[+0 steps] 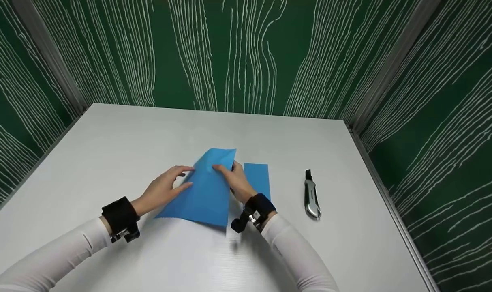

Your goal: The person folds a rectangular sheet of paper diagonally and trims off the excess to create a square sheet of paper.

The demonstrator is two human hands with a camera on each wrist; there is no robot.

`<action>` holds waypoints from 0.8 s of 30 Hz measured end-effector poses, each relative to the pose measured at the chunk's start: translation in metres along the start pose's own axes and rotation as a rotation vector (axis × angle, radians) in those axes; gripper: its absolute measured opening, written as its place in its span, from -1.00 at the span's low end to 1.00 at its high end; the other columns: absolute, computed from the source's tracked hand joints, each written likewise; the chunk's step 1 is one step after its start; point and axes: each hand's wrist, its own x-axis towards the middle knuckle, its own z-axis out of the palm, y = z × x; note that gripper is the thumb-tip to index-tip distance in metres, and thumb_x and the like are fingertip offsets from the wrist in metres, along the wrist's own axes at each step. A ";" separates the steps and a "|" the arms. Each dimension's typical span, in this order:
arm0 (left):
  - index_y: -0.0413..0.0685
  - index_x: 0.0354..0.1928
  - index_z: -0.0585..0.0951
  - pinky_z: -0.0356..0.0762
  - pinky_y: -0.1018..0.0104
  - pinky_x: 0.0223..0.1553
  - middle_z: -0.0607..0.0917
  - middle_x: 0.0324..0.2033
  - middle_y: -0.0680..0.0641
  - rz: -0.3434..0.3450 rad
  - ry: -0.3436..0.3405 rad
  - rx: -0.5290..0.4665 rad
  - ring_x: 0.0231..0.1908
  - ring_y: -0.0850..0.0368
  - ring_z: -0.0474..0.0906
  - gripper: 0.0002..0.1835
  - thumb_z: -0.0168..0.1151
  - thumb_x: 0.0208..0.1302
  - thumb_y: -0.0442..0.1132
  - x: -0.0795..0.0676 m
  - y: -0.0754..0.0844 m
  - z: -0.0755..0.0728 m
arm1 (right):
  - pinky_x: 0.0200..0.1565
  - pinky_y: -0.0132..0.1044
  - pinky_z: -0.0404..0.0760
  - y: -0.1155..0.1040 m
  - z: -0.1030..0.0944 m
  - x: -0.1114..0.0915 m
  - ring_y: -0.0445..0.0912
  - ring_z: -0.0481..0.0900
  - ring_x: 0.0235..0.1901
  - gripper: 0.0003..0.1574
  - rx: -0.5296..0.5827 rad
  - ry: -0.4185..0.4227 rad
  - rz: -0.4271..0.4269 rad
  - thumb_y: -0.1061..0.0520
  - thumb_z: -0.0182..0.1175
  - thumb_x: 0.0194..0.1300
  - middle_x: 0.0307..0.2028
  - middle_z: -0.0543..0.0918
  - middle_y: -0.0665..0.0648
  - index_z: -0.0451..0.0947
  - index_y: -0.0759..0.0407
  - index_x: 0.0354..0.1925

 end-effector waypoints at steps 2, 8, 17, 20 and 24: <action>-0.08 0.45 0.40 0.44 -0.11 0.41 0.48 0.40 -0.23 0.006 -0.014 0.010 0.44 -0.19 0.42 -0.47 0.17 0.54 -0.11 0.000 -0.002 0.002 | 0.58 0.12 0.19 0.002 -0.003 0.002 0.16 0.15 0.60 -0.09 0.032 -0.026 0.010 0.06 0.17 0.48 0.59 0.16 0.23 -0.02 0.10 0.60; -0.23 0.54 0.23 0.26 -0.16 0.52 0.34 0.48 -0.33 -0.003 -0.067 0.088 0.52 -0.27 0.26 -0.37 0.04 0.61 -0.07 -0.001 -0.010 0.009 | 0.62 0.15 0.07 0.007 -0.007 0.007 0.20 0.05 0.62 -0.04 0.034 -0.056 0.039 0.14 0.14 0.50 0.62 0.05 0.25 -0.15 0.08 0.63; -0.35 0.58 0.09 -0.02 -0.23 0.61 0.07 0.59 -0.42 -0.060 -0.269 0.198 0.61 -0.37 -0.03 -0.35 -0.22 0.68 -0.05 0.000 -0.026 0.017 | 0.60 0.19 0.08 0.021 -0.010 0.021 0.27 -0.02 0.63 0.07 -0.110 -0.035 0.151 0.12 0.17 0.48 0.65 -0.06 0.32 -0.26 0.17 0.65; -0.30 0.60 0.08 -0.09 -0.25 0.61 0.01 0.62 -0.37 -0.081 -0.343 0.236 0.63 -0.34 -0.09 -0.35 -0.28 0.69 -0.03 0.001 -0.030 0.017 | 0.56 0.20 0.19 0.025 -0.012 0.022 0.29 0.12 0.59 -0.01 -0.168 -0.018 0.163 0.13 0.17 0.48 0.59 0.08 0.37 -0.16 0.22 0.62; -0.25 0.61 0.08 -0.13 -0.25 0.62 -0.01 0.63 -0.33 -0.094 -0.397 0.294 0.64 -0.30 -0.12 -0.35 -0.32 0.69 0.01 0.005 -0.033 0.017 | 0.54 0.19 0.24 0.026 -0.013 0.024 0.31 0.14 0.57 -0.02 -0.256 0.033 0.151 0.13 0.18 0.48 0.57 0.12 0.42 -0.13 0.29 0.61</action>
